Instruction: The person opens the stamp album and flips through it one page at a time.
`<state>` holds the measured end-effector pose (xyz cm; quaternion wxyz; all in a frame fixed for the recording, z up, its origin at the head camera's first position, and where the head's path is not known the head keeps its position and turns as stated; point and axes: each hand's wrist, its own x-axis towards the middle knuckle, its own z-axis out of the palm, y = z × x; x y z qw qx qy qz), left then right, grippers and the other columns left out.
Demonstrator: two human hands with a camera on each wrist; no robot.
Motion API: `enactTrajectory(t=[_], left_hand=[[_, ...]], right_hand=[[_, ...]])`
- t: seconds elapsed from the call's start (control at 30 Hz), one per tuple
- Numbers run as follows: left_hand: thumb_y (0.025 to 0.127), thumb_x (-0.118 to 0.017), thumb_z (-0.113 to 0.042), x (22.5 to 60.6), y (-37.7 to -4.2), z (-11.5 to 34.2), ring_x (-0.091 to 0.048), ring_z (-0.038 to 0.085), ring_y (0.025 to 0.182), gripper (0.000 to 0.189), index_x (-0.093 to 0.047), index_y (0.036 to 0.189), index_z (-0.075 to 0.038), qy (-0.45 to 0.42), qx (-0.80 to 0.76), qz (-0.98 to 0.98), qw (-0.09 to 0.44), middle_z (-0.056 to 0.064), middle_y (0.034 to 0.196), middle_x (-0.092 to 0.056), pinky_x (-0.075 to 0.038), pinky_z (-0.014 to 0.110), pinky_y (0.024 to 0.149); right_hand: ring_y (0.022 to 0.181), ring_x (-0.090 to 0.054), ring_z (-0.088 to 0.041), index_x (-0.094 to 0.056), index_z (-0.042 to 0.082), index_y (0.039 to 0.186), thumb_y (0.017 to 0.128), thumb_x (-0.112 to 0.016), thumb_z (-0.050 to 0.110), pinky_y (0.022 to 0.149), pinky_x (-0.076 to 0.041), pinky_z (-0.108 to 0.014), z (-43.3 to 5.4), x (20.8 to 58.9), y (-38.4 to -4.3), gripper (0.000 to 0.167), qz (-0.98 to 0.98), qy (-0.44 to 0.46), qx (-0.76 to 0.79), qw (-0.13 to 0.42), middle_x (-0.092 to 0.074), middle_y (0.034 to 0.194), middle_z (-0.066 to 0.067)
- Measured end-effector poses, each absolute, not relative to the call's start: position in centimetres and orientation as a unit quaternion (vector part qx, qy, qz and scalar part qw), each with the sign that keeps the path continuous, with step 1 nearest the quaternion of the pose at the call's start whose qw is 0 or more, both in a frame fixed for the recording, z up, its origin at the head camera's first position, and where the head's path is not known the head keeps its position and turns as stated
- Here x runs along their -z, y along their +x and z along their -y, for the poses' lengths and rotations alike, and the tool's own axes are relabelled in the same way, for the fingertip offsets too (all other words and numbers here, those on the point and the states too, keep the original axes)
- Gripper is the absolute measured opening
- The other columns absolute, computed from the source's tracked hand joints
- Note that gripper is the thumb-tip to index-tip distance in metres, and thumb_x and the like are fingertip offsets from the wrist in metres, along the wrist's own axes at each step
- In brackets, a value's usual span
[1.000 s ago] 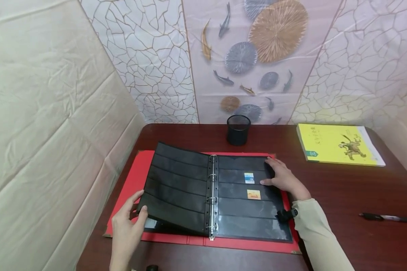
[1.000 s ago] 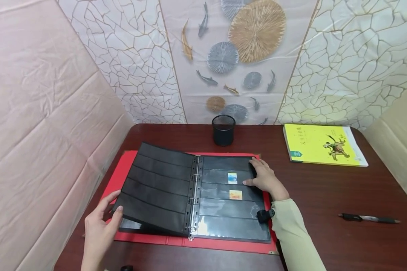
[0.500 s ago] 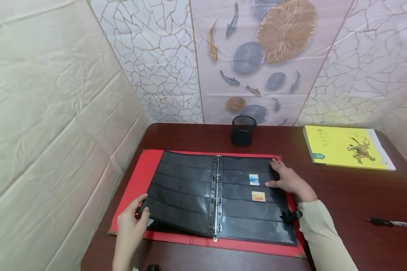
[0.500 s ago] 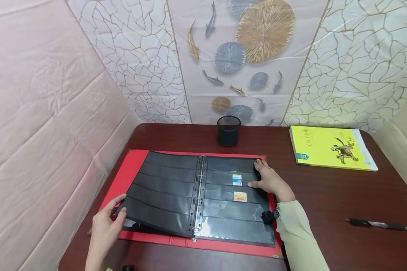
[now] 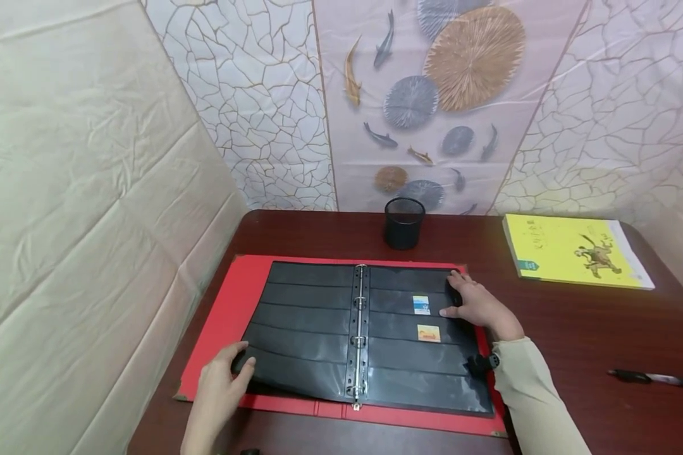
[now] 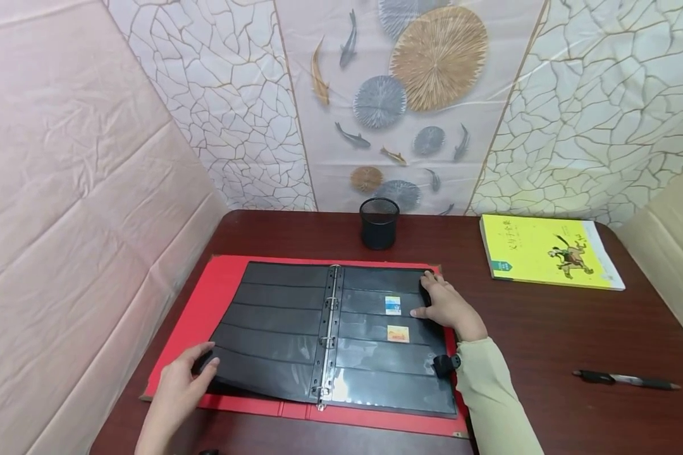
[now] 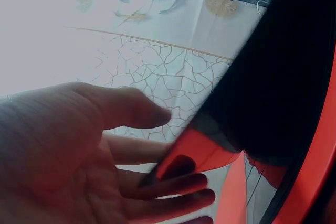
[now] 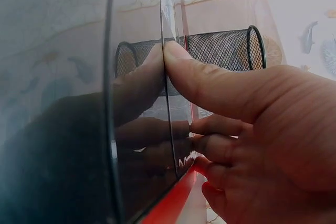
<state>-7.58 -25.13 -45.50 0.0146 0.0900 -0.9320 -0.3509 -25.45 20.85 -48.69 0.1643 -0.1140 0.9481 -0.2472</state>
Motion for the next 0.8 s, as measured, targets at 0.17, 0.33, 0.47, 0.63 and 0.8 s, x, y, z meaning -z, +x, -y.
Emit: enactTrajectory(t=[0.17,0.33,0.47,0.63,0.8], left_hand=[[0.099,-0.064,-0.019,45.4,-8.0,25.0,-0.047,0.050,0.130,0.047,-0.056,0.136,0.009,0.075,0.320,0.943,-0.041,0.031,0.137,-0.055,-0.040,0.065,0.101],[0.100,-0.063,-0.025,45.4,-9.0,24.7,-0.045,0.051,0.130,0.051,-0.055,0.137,0.010,0.075,0.308,0.945,-0.079,0.031,0.138,-0.054,-0.040,0.067,0.100],[0.101,-0.062,-0.028,45.5,-9.5,24.4,-0.047,0.050,0.128,0.054,-0.053,0.137,0.011,0.067,0.309,0.943,-0.105,0.030,0.136,-0.055,-0.042,0.065,0.098],[0.101,-0.062,-0.029,45.3,-9.9,23.8,-0.038,0.055,0.135,0.058,-0.048,0.141,0.012,0.051,0.319,0.940,-0.110,0.035,0.144,-0.046,-0.036,0.069,0.102],[0.098,-0.067,-0.029,45.3,-10.4,22.5,-0.023,0.057,0.142,0.067,-0.042,0.147,0.010,0.028,0.332,0.937,-0.109,0.038,0.154,-0.028,-0.028,0.072,0.106]], right_hand=[[0.141,-0.022,-0.058,-0.026,-0.012,0.153,0.086,-0.081,0.026,0.109,-0.027,-0.069,-20.7,48.7,-25.2,0.095,-0.950,-0.112,0.245,0.159,-0.024,0.155,-0.038],[0.137,-0.027,-0.058,-0.025,-0.010,0.155,0.086,-0.082,0.028,0.105,-0.033,-0.069,-20.6,48.5,-25.3,0.097,-0.951,-0.105,0.243,0.161,-0.025,0.154,-0.039],[0.136,-0.029,-0.057,-0.027,-0.010,0.154,0.085,-0.082,0.029,0.104,-0.034,-0.069,-20.7,48.3,-25.4,0.096,-0.953,-0.101,0.232,0.164,-0.026,0.154,-0.039],[0.133,-0.033,-0.053,-0.026,-0.007,0.155,0.088,-0.080,0.026,0.104,-0.037,-0.068,-20.6,48.2,-25.1,0.092,-0.952,-0.099,0.235,0.169,-0.029,0.152,-0.037],[0.132,-0.034,-0.052,-0.029,-0.006,0.155,0.089,-0.079,0.024,0.103,-0.038,-0.068,-20.4,48.1,-24.9,0.088,-0.952,-0.106,0.236,0.165,-0.031,0.151,-0.038]])
